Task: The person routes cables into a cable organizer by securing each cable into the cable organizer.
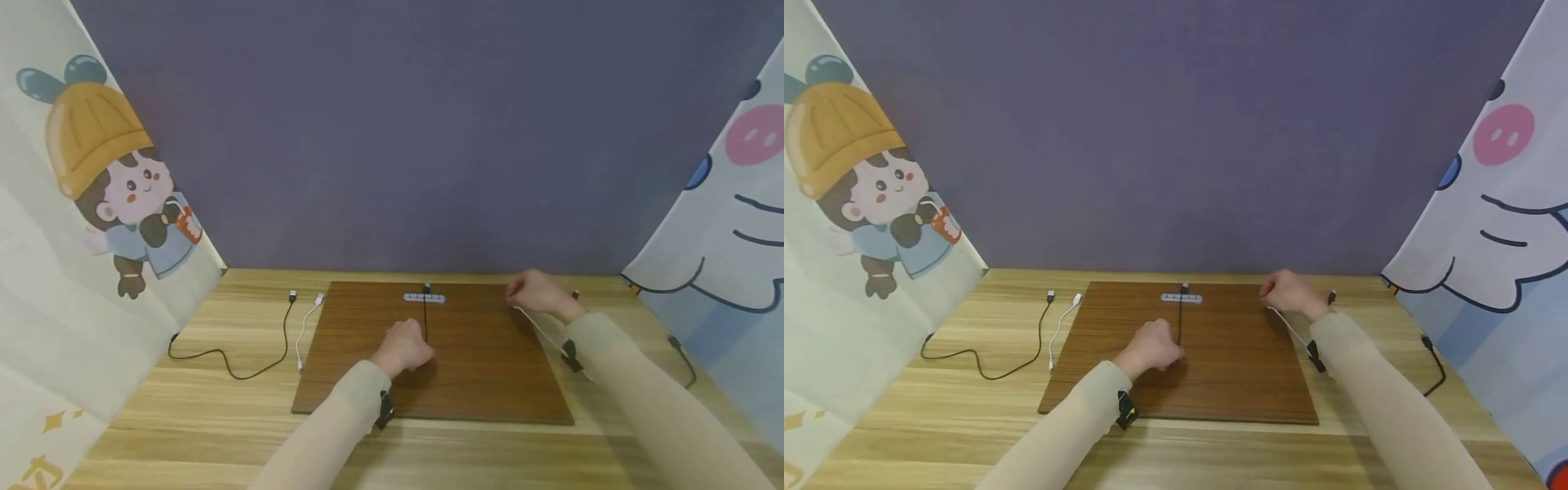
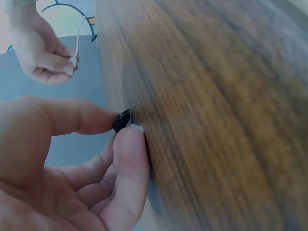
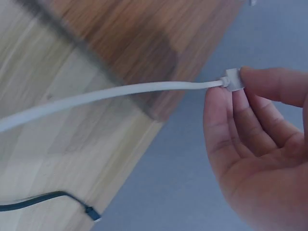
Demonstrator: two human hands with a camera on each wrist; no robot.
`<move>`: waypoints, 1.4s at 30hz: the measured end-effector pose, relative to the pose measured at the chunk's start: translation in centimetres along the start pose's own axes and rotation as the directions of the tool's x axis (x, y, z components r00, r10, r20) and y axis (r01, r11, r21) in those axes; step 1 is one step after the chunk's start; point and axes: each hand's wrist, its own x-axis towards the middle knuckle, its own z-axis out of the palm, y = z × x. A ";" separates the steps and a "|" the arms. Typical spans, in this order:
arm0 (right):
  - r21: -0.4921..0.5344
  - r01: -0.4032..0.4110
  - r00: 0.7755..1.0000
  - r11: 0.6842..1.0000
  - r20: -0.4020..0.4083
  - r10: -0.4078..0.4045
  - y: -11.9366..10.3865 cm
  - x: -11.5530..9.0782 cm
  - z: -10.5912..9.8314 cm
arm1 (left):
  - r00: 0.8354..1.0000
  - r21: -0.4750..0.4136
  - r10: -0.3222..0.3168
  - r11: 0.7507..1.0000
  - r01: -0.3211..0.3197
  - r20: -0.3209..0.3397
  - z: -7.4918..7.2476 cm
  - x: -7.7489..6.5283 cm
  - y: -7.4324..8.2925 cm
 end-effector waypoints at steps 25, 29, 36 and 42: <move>0.217 0.065 0.998 0.974 -0.028 -0.061 -5.8 -0.6 0.2 | 0.937 0.071 0.317 0.948 -0.310 -0.146 2.4 0.7 3.3; 0.216 0.087 0.996 0.972 -0.044 -0.080 -6.7 -0.5 0.3 | 0.955 -0.189 0.272 0.938 -0.290 -0.118 3.5 1.2 4.2; 0.249 0.114 0.993 0.962 -0.055 -0.103 -8.4 -0.6 0.2 | 0.979 -0.404 0.185 0.892 -0.203 -0.084 5.0 1.3 5.3; 0.327 0.095 0.995 0.940 -0.053 -0.083 -9.1 -0.8 -0.2 | 0.986 -0.515 0.163 0.842 -0.163 -0.046 5.7 1.3 5.4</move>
